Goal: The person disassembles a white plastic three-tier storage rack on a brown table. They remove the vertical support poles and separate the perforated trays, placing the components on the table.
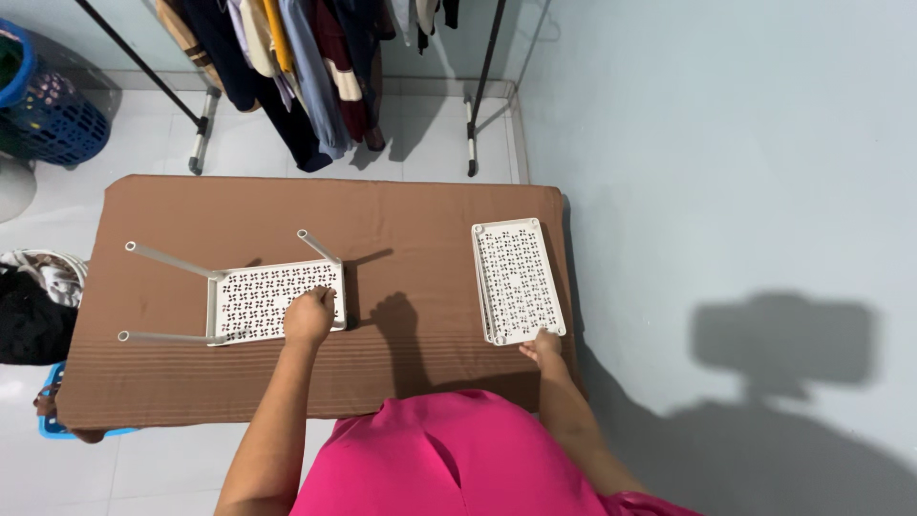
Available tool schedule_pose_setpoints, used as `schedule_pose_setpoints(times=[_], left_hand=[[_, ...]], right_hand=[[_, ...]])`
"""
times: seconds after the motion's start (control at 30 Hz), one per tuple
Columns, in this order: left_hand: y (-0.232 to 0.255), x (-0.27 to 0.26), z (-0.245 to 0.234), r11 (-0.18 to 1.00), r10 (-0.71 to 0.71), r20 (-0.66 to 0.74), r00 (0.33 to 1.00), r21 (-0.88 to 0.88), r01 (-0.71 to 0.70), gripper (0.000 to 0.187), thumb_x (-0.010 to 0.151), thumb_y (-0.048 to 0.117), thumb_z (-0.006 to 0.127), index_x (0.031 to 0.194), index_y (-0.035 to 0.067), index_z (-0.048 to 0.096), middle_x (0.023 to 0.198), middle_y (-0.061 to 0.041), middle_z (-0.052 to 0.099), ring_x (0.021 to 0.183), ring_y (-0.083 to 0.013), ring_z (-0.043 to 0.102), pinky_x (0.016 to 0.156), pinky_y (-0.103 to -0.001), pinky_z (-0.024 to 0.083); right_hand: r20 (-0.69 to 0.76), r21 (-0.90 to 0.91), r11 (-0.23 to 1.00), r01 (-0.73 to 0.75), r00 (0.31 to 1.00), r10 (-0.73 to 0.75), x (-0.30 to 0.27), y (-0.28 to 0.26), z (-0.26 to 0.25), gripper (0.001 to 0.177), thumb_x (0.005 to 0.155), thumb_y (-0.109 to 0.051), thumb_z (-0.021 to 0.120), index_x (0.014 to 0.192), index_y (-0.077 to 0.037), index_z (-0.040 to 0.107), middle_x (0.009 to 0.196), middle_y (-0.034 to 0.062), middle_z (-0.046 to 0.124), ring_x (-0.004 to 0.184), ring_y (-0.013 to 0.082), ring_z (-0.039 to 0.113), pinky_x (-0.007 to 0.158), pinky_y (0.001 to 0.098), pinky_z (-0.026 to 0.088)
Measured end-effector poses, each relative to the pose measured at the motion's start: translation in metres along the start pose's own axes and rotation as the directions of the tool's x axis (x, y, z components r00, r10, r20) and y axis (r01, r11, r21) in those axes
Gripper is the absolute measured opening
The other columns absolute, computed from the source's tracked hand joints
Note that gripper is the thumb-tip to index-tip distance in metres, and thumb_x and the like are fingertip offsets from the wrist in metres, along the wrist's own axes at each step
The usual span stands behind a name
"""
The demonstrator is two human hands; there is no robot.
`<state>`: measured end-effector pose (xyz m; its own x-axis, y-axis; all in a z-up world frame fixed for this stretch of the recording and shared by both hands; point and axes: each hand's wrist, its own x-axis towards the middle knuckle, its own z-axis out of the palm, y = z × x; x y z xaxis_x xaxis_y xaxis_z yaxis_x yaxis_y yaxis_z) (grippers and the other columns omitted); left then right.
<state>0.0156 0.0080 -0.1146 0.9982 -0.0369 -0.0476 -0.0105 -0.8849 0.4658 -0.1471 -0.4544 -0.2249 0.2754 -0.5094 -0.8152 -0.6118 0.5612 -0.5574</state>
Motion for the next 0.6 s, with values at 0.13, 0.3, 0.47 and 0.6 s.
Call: schedule_pose_setpoints(times=[0.13,0.3,0.47,0.6], left_hand=[[-0.001,0.001,0.001,1.000,-0.005,0.009,1.000,0.011,0.005,0.030,0.097,0.035,0.061,0.098,0.011,0.079,0.087,-0.021,0.074,0.083,-0.0424,0.071,0.079,-0.053,0.056],[-0.001,0.002,0.001,1.000,-0.010,0.046,0.999,0.030,0.008,0.032,0.099,0.036,0.060,0.096,0.010,0.079,0.088,-0.021,0.074,0.084,-0.0419,0.071,0.081,-0.053,0.056],[0.002,0.003,-0.001,1.000,-0.014,0.045,0.999,0.023,0.013,0.030,0.097,0.035,0.060,0.096,0.011,0.079,0.087,-0.021,0.074,0.083,-0.0423,0.071,0.080,-0.053,0.056],[0.005,0.004,-0.002,0.999,-0.006,0.060,0.998,0.048,0.003,0.031,0.098,0.036,0.060,0.095,0.012,0.079,0.088,-0.021,0.074,0.084,-0.0418,0.071,0.080,-0.052,0.057]], right_hand=[[-0.006,-0.185,0.981,-0.051,0.999,0.050,-0.012,-0.002,0.001,0.040,0.108,-0.031,0.043,0.134,-0.002,0.053,0.107,0.0233,0.065,0.082,0.0334,0.069,0.069,0.0505,0.066],[0.024,-0.160,0.987,-0.013,1.000,0.017,-0.023,0.002,-0.001,0.043,0.109,-0.034,0.047,0.135,0.000,0.051,0.106,0.0299,0.065,0.080,0.0365,0.068,0.067,0.0471,0.063],[0.052,-0.147,0.989,-0.018,0.998,0.026,-0.012,0.005,-0.002,0.039,0.108,-0.033,0.045,0.134,-0.004,0.051,0.104,0.0265,0.064,0.086,0.0360,0.067,0.072,0.0472,0.063],[0.146,0.014,0.998,-0.065,0.987,0.063,0.007,0.005,0.002,0.030,0.105,-0.014,0.040,0.131,-0.001,0.051,0.111,0.0218,0.062,0.099,0.0354,0.067,0.080,0.0493,0.065]])
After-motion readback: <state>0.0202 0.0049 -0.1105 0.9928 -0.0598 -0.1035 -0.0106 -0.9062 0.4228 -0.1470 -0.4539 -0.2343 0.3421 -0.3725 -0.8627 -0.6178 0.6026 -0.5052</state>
